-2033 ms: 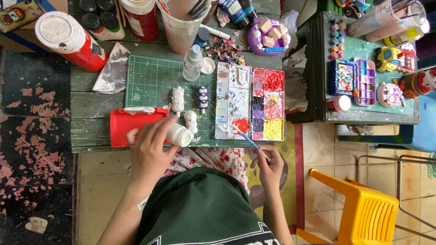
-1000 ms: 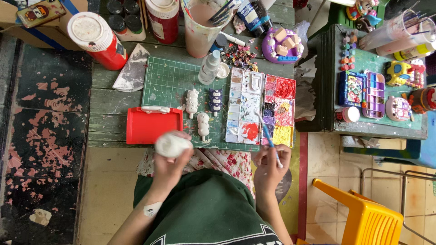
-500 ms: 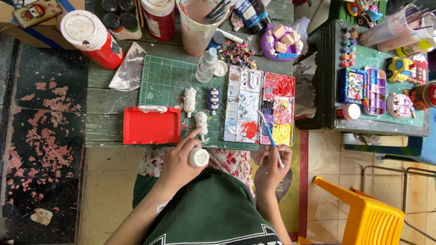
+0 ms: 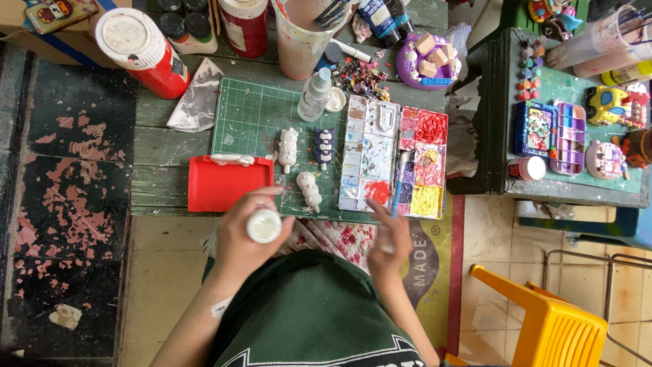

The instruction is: The person paints small white clay figurines at a workbench, using a brush to apply paint from a multi-color palette. They dip the brush in a water cup, open a bottle of white paint, then squeeze blue acrylic paint from a tube onto the palette and continue painting the figurines.

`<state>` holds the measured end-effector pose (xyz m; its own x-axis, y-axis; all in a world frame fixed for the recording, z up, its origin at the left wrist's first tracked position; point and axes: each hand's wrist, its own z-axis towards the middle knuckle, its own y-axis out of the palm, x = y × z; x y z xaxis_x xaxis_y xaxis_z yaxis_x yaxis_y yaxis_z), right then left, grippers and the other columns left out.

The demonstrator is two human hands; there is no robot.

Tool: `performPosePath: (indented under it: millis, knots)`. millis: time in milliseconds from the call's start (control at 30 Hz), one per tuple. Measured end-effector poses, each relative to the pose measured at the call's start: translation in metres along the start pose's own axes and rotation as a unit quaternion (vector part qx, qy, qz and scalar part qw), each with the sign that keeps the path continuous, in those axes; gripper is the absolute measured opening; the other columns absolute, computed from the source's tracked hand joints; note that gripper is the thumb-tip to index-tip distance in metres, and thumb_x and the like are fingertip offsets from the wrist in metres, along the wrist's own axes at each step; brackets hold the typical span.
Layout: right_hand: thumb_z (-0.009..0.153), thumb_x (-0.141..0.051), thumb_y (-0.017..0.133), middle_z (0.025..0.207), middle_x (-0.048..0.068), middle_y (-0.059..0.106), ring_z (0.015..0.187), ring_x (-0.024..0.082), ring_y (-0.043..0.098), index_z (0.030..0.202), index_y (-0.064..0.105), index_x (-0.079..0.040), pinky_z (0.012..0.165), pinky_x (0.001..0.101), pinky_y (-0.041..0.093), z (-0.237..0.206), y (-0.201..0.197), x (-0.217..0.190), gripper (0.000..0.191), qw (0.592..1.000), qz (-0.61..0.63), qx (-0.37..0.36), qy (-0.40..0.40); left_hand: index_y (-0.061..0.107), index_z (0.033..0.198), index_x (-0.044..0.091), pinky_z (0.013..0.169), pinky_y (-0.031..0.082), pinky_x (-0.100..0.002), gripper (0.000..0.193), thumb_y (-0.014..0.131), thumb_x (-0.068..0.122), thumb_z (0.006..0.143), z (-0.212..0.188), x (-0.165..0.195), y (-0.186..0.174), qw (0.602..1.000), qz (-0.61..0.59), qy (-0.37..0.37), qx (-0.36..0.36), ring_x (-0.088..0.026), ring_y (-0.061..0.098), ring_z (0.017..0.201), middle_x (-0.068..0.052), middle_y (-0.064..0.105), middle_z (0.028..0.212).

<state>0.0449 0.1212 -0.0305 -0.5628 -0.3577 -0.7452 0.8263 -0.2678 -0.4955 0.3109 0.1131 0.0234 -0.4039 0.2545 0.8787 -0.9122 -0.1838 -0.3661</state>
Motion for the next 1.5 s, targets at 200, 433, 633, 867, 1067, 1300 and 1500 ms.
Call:
performPosePath:
  millis: [200, 433, 633, 867, 1067, 1300, 1500]
  knots:
    - [0.08, -0.04, 0.089, 0.116, -0.002, 0.069, 0.123, 0.03, 0.057, 0.109, 0.061, -0.007, 0.117, 0.0555, 0.021, 0.027, 0.06, -0.032, 0.052, 0.964, -0.247, -0.033, -0.094, 0.061, 0.1, 0.004, 0.073, 0.059, -0.029, 0.034, 0.087, 0.011, 0.079, 0.002, 0.011, -0.025, 0.998, 0.007, -0.029, 0.056, -0.016, 0.075, 0.082, -0.009, 0.076, 0.102]
    - [0.08, -0.028, 0.087, 0.106, -0.001, 0.071, 0.115, 0.026, 0.063, 0.112, 0.067, -0.011, 0.119, 0.0538, 0.026, 0.03, 0.062, -0.036, 0.042, 0.961, -0.255, -0.063, -0.089, 0.068, 0.101, 0.007, 0.071, 0.059, -0.029, 0.032, 0.088, 0.012, 0.077, -0.001, 0.009, -0.021, 0.998, 0.018, -0.063, 0.024, -0.015, 0.074, 0.078, -0.006, 0.073, 0.087]
    - [0.088, -0.007, 0.086, 0.118, 0.012, 0.075, 0.108, 0.027, 0.073, 0.101, 0.045, -0.008, 0.119, 0.0515, 0.034, 0.019, 0.05, -0.027, 0.043, 0.981, -0.109, -0.038, -0.153, 0.069, 0.101, 0.007, 0.071, 0.059, -0.029, 0.032, 0.088, 0.012, 0.077, 0.001, 0.007, -0.017, 0.998, 0.015, -0.055, 0.03, -0.015, 0.076, 0.081, -0.006, 0.074, 0.088]
    - [0.089, 0.003, 0.079, 0.116, 0.022, 0.074, 0.112, 0.033, 0.075, 0.095, 0.037, -0.008, 0.118, 0.0518, 0.043, 0.013, 0.047, -0.032, 0.044, 0.997, 0.035, -0.003, -0.068, 0.064, 0.099, 0.005, 0.081, 0.061, -0.029, 0.03, 0.086, 0.012, 0.08, 0.003, 0.008, -0.003, 0.996, -0.067, -0.059, 0.015, -0.017, 0.078, 0.097, -0.007, 0.078, 0.107]
    - [0.086, 0.0, 0.083, 0.113, 0.02, 0.075, 0.112, 0.032, 0.075, 0.095, 0.038, -0.007, 0.112, 0.0503, 0.048, 0.016, 0.05, -0.033, 0.046, 0.995, 0.027, -0.02, -0.093, 0.066, 0.096, 0.006, 0.07, 0.059, -0.03, 0.033, 0.09, 0.015, 0.075, 0.004, 0.008, 0.005, 0.995, -0.054, -0.086, -0.014, -0.015, 0.077, 0.081, -0.006, 0.078, 0.093]
    - [0.085, -0.005, 0.087, 0.118, 0.02, 0.072, 0.106, 0.033, 0.072, 0.1, 0.041, -0.007, 0.088, 0.041, 0.056, 0.009, 0.051, -0.028, 0.049, 0.991, 0.071, -0.066, -0.088, 0.066, 0.095, 0.006, 0.069, 0.058, -0.029, 0.031, 0.09, 0.015, 0.076, 0.006, 0.004, 0.003, 0.995, -0.053, -0.089, -0.01, -0.014, 0.076, 0.077, -0.005, 0.076, 0.088]
    - [0.075, -0.01, 0.093, 0.114, 0.009, 0.073, 0.092, 0.028, 0.065, 0.099, 0.047, -0.009, 0.08, 0.0407, 0.046, 0.004, 0.06, -0.037, 0.051, 0.994, -0.04, -0.041, -0.096, 0.068, 0.1, 0.005, 0.072, 0.059, -0.031, 0.035, 0.09, 0.017, 0.075, 0.008, 0.007, -0.003, 0.997, -0.011, -0.065, -0.03, -0.018, 0.077, 0.084, -0.006, 0.077, 0.094]
